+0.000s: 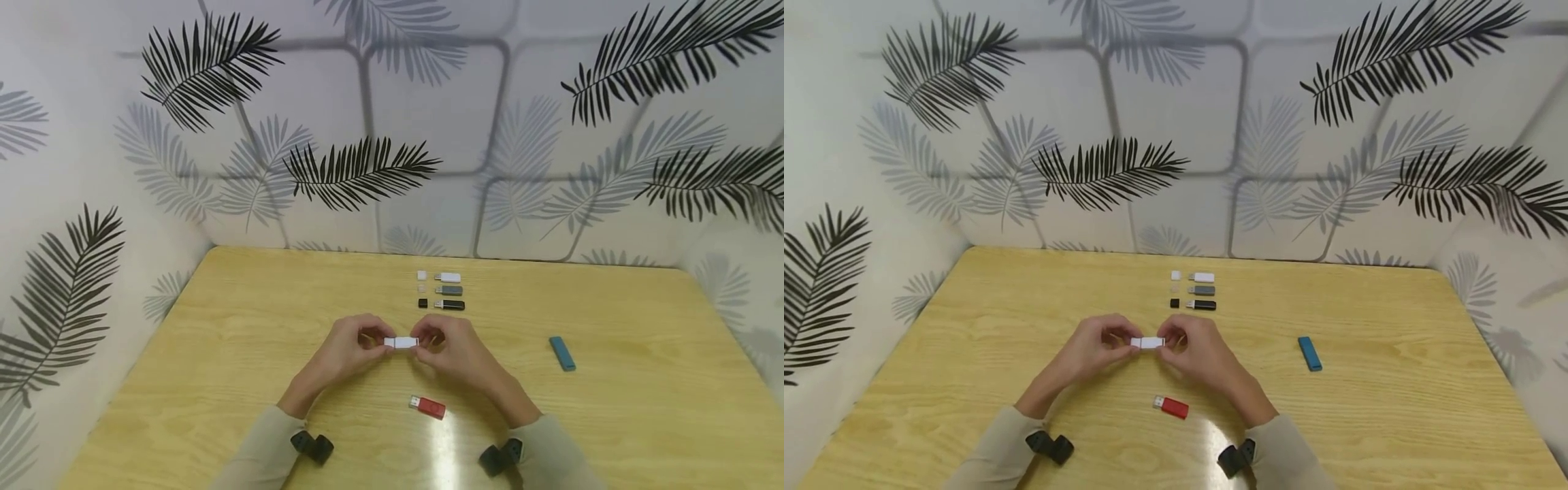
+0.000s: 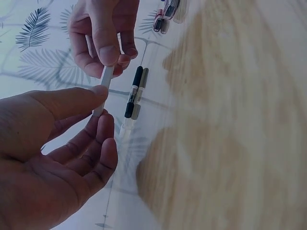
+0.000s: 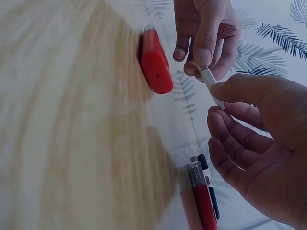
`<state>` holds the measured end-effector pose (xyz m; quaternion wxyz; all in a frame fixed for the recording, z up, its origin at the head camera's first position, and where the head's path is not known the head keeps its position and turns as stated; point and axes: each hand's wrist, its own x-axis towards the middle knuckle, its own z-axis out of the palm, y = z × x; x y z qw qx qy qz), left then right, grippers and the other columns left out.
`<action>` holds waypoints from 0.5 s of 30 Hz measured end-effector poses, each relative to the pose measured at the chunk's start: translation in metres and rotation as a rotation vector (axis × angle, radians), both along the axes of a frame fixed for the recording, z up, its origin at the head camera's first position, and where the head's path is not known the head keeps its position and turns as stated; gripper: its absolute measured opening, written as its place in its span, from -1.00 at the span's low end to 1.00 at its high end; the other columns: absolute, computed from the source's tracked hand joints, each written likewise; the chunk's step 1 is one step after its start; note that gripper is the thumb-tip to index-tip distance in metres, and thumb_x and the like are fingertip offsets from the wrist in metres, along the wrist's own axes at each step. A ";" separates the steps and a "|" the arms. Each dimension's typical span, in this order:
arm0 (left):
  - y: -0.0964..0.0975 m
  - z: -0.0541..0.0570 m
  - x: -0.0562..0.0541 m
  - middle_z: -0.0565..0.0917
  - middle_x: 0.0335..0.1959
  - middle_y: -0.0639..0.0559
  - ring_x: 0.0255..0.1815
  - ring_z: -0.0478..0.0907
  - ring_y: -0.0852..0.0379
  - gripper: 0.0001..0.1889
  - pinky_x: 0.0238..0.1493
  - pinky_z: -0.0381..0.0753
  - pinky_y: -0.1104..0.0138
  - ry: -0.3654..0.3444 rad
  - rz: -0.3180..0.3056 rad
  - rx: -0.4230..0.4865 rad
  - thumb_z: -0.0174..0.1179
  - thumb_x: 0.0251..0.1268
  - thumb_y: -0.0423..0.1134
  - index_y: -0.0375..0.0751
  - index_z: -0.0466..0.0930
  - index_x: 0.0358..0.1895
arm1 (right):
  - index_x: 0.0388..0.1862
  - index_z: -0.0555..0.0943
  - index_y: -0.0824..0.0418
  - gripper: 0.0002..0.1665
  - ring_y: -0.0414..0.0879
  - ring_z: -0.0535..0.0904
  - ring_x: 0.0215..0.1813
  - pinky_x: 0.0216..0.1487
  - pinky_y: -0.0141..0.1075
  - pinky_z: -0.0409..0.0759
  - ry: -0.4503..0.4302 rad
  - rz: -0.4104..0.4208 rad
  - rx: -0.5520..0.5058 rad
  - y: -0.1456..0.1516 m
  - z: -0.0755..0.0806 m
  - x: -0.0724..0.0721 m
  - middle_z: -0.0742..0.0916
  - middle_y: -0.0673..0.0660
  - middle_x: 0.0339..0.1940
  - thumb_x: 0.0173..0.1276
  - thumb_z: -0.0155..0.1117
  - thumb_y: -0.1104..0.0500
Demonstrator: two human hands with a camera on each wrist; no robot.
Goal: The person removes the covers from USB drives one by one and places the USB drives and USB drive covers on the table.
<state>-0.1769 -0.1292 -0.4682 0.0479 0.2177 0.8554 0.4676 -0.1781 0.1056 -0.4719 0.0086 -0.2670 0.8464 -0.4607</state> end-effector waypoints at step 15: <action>0.014 -0.002 -0.011 0.72 -0.24 0.05 -0.24 0.63 0.15 -0.85 -0.18 0.68 0.28 -0.029 -0.010 0.070 0.42 0.26 -0.42 -0.17 0.76 -0.14 | -0.22 0.69 0.17 -0.80 -0.15 0.63 -0.26 -0.17 -0.27 0.68 0.023 -0.021 0.073 0.011 0.001 -0.006 0.71 -0.03 -0.31 0.23 0.50 0.37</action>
